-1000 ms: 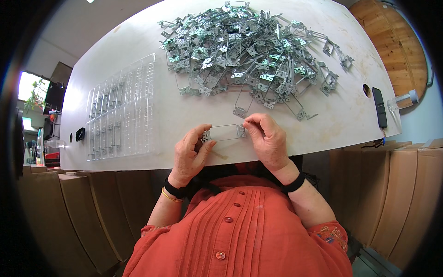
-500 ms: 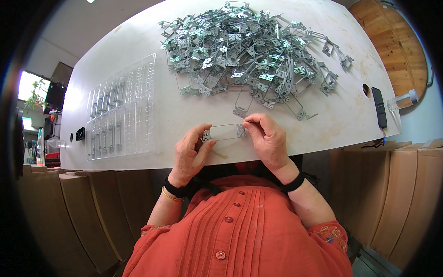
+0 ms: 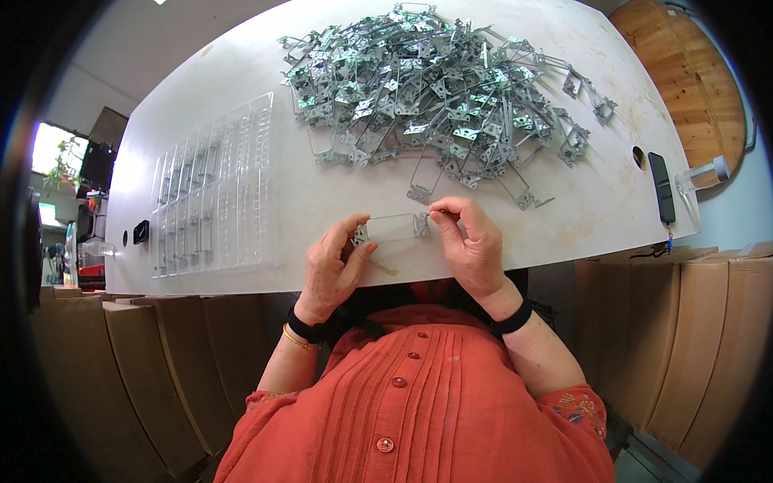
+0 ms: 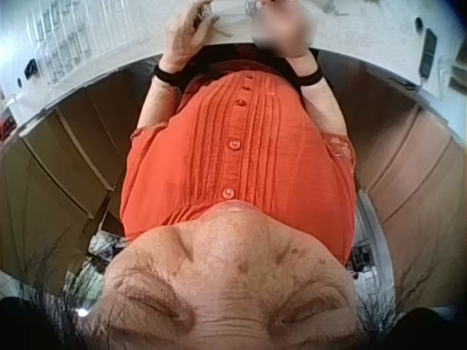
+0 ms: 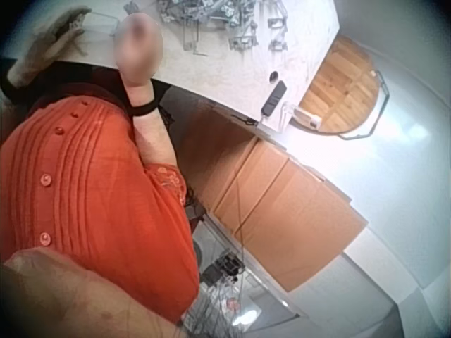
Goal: The person assembles small metal hardware components by hand at a white table. They pick up individual pieces from a pile, fit them together, and place the assembled units into a clear plastic tray. The process is repeated continuously throughout the clip.
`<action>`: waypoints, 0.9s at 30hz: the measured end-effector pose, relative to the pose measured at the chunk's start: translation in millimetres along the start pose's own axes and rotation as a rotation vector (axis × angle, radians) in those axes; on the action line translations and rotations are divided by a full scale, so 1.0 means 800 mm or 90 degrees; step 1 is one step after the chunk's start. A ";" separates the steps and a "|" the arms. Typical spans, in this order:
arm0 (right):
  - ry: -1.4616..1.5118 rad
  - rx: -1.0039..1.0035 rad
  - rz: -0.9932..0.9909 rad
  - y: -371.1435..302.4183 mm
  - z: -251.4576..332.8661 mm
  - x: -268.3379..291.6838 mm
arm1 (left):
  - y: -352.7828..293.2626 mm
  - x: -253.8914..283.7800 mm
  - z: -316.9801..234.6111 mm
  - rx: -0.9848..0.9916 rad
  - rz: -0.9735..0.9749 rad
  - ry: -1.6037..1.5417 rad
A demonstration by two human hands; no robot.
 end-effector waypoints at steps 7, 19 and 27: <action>0.013 -0.044 0.059 -0.008 0.010 0.010 | -0.001 -0.003 0.003 0.012 -0.012 -0.004; -0.002 -0.008 0.068 -0.005 0.009 0.007 | -0.002 -0.004 0.004 0.022 -0.014 -0.003; -0.021 0.000 0.069 -0.004 0.012 0.006 | -0.002 -0.004 0.005 0.022 -0.012 -0.007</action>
Point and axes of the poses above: each hand's wrist, its own y-axis towards the middle knuckle, its own x-axis out of the back of the hand, z = x × y, the point moved 1 cm from there along y, towards the middle knuckle, and after that the axes turned 3 degrees about y, right-handed, at the moved point
